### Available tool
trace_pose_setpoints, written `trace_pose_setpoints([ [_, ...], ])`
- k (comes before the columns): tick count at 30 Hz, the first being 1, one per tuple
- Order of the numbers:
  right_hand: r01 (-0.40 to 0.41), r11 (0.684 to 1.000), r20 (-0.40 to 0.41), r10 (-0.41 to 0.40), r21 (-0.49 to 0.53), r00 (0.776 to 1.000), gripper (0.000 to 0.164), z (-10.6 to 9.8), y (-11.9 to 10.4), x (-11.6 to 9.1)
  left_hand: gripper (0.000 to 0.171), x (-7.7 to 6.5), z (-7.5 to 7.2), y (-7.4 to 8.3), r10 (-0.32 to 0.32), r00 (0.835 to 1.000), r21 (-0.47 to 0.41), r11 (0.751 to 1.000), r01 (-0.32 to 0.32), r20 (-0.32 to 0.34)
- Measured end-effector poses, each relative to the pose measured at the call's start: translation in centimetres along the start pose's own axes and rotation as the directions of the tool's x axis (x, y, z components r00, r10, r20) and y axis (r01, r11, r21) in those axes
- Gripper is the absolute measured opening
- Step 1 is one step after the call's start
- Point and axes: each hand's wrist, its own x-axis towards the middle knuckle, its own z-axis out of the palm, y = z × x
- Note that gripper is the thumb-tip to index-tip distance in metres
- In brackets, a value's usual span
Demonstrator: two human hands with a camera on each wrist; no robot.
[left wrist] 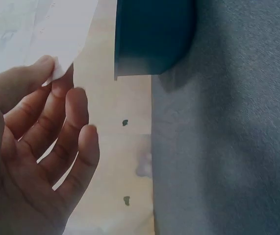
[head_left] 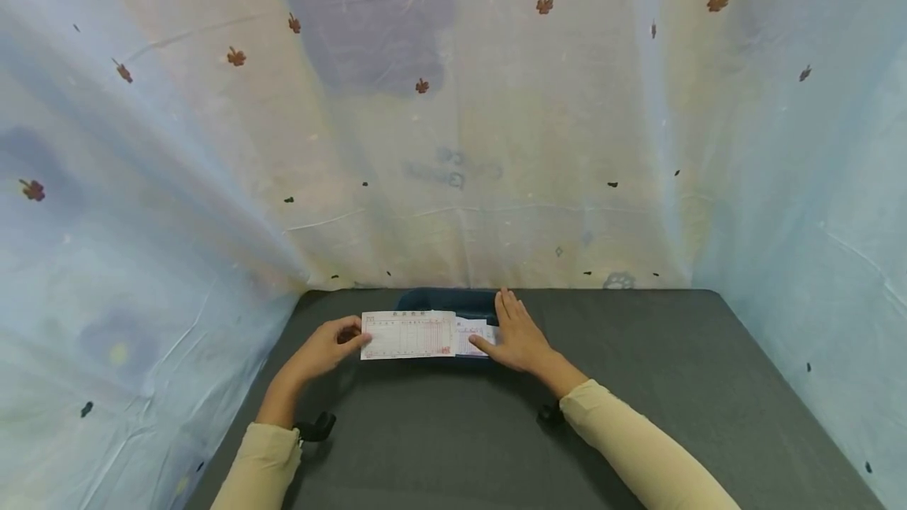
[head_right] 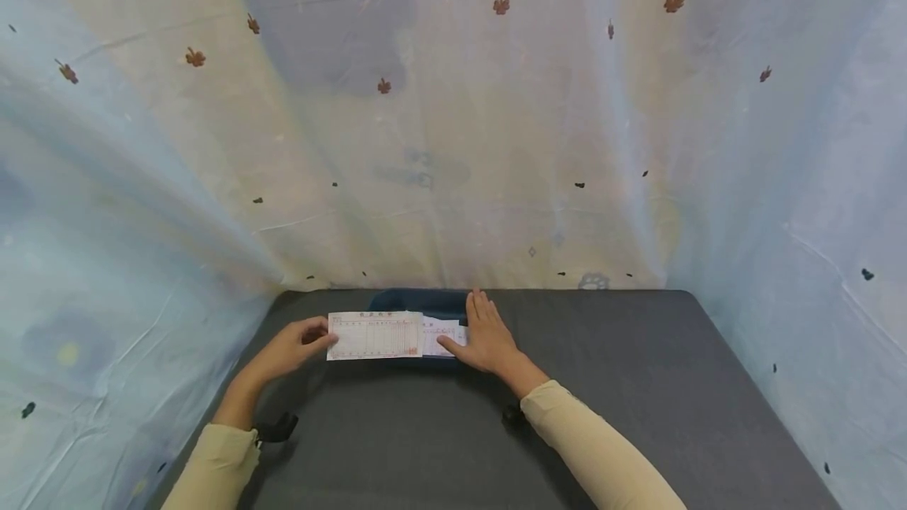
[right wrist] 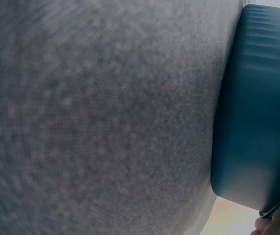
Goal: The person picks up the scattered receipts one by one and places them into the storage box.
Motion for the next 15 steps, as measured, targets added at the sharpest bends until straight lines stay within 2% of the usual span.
trace_pose_setpoints([
  [8, -0.006, 1.0, 0.018, 0.006, 0.003, 1.0, 0.113, 0.0, 0.0, -0.1, 0.019, 1.1, 0.2, 0.8, -0.028, 0.997, 0.029, 0.999, 0.03, -0.065],
  [15, 0.003, 1.0, 0.004, -0.003, -0.002, 1.0, 0.112, 0.1, 0.1, 0.0, 0.015, 2.5, 1.1, 1.6, -0.033, 0.994, 0.066, 0.997, 0.04, -0.103],
])
